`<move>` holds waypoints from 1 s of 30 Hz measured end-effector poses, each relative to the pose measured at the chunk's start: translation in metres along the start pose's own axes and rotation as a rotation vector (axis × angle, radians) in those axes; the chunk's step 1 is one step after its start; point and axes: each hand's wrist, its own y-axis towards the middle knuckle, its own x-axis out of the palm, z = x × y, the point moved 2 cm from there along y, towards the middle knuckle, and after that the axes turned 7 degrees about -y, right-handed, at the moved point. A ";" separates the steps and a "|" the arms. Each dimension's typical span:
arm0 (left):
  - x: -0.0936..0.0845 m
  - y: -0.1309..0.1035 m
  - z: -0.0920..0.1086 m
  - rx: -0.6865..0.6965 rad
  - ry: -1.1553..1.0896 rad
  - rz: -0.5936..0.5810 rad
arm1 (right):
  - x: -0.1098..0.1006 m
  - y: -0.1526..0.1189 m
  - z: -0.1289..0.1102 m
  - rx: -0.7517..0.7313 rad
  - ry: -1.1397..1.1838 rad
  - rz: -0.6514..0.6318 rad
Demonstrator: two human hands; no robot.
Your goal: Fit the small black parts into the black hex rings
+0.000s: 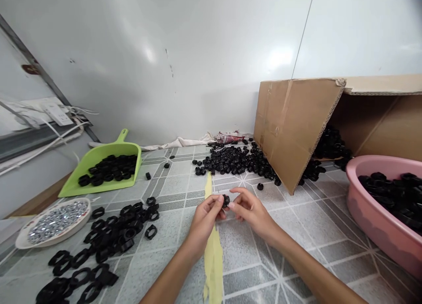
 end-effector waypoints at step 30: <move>0.007 -0.005 0.001 0.032 0.084 -0.042 | 0.003 -0.003 0.001 0.020 -0.056 -0.073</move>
